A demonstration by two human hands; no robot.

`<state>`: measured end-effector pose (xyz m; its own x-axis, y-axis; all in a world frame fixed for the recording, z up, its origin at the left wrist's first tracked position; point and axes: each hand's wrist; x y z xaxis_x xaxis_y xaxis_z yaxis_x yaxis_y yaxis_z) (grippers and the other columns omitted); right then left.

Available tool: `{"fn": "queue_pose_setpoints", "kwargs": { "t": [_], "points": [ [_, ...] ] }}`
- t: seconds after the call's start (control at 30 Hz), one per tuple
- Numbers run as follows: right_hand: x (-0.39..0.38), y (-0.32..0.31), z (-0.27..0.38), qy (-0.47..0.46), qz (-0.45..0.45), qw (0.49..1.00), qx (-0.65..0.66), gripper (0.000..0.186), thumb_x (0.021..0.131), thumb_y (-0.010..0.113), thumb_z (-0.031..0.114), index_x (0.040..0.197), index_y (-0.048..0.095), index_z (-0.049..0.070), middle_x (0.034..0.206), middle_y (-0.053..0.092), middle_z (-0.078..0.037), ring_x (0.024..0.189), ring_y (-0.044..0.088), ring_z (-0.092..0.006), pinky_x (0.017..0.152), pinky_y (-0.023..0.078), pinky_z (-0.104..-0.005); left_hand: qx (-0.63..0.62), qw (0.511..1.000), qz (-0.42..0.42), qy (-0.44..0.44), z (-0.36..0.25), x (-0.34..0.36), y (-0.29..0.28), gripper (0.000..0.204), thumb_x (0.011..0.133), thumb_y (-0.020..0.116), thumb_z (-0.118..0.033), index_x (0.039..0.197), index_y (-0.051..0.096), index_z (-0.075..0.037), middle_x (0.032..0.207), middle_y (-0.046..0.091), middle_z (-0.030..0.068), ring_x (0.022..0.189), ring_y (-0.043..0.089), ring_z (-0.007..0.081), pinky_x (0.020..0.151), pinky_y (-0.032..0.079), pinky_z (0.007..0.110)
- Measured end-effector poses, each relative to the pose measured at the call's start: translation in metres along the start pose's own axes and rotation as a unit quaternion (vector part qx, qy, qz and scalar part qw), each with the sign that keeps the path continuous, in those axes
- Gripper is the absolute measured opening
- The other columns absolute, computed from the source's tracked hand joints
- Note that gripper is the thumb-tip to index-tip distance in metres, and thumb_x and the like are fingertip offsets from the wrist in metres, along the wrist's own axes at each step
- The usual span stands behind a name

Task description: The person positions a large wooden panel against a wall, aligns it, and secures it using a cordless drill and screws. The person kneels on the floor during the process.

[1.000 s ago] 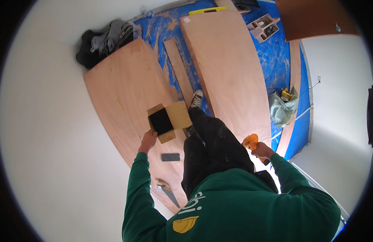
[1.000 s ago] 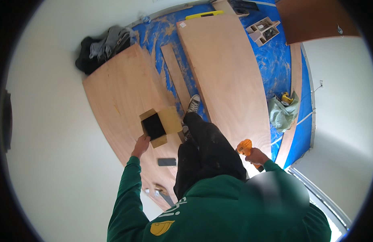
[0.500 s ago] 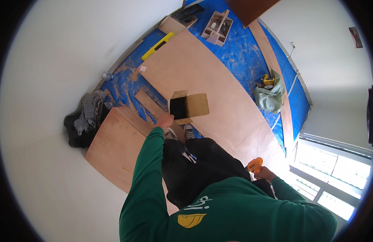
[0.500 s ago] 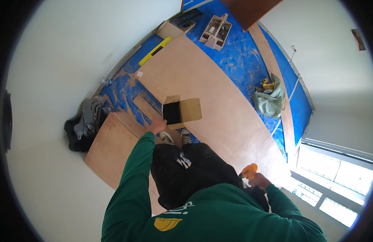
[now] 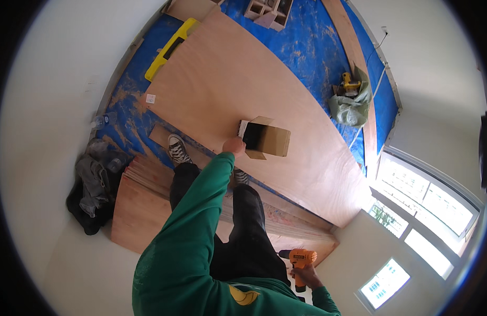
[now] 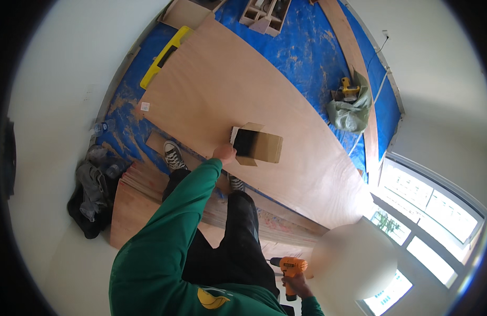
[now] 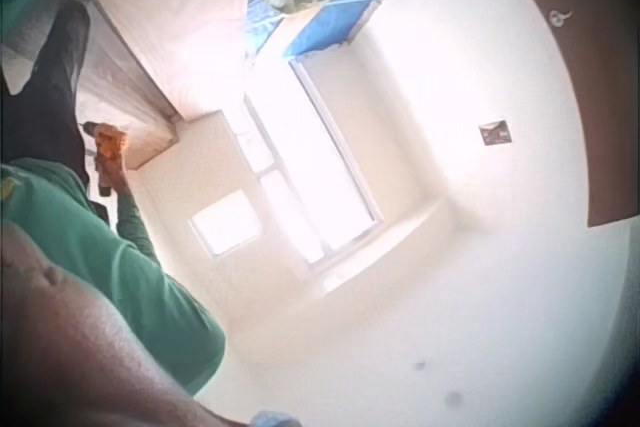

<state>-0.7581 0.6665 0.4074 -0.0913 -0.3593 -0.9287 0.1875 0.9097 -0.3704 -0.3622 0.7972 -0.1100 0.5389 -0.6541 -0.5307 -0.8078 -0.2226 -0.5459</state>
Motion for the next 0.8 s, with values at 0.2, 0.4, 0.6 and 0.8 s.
{"fn": "queue_pose_setpoints", "kwargs": {
  "t": [0.2, 0.4, 0.6, 0.8],
  "points": [
    [-0.041, 0.089, 0.015, 0.031, 0.026, 0.999, -0.019, 0.03, 0.089, 0.074, 0.007, 0.118, 0.066, -0.001, 0.09, 0.071, -0.008, 0.074, 0.071, -0.0188, 0.065, 0.06, -0.0339, -0.07, 0.977, 0.197, -0.043, 0.017, -0.037, -0.032, 0.054, 0.11, 0.049, -0.044, 0.111, 0.077, 0.002, 0.116, 0.073, 0.0305, 0.11, 0.07, 0.0469, 0.097, 0.055, 0.055],
    [-0.05, 0.106, 0.036, -0.033, 0.005, 0.999, -0.042, 0.025, 0.09, 0.071, 0.01, 0.112, 0.07, -0.002, 0.087, 0.072, -0.009, 0.07, 0.071, -0.019, 0.065, 0.059, -0.0354, -0.025, 0.997, 0.058, 0.049, 0.158, -0.204, -0.135, 0.032, 0.109, 0.052, -0.021, 0.129, 0.066, -0.001, 0.122, 0.065, 0.0193, 0.117, 0.064, 0.0383, 0.1, 0.051, 0.051],
    [0.0, 0.1, 0.041, -0.088, 0.043, 0.995, 0.014, 0.027, 0.084, 0.073, 0.006, 0.108, 0.069, -0.006, 0.082, 0.071, -0.01, 0.07, 0.072, -0.0221, 0.066, 0.06, -0.0372, -0.383, 0.866, -0.042, -0.319, 0.2, -0.456, -0.287, 0.036, 0.112, 0.056, -0.036, 0.118, 0.064, -0.002, 0.096, 0.058, 0.0072, 0.084, 0.055, 0.0249, 0.07, 0.044, 0.044],
    [0.065, 0.093, 0.06, -0.146, 0.043, 0.988, 0.008, 0.029, 0.083, 0.074, 0.003, 0.11, 0.064, -0.003, 0.078, 0.067, -0.009, 0.065, 0.069, -0.022, 0.06, 0.06, -0.0371, -0.579, 0.685, -0.185, -0.402, 0.133, -0.603, -0.312, 0.028, 0.113, 0.057, -0.034, 0.125, 0.066, -0.01, 0.087, 0.058, -0.0027, 0.067, 0.05, 0.0088, 0.054, 0.038, 0.027]
  ]
}}
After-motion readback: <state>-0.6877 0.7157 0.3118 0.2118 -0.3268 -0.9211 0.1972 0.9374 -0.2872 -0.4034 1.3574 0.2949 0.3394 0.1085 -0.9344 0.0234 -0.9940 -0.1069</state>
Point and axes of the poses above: each hand's wrist, its own x-axis towards the middle knuckle, its own y-axis out of the palm, z = x × y
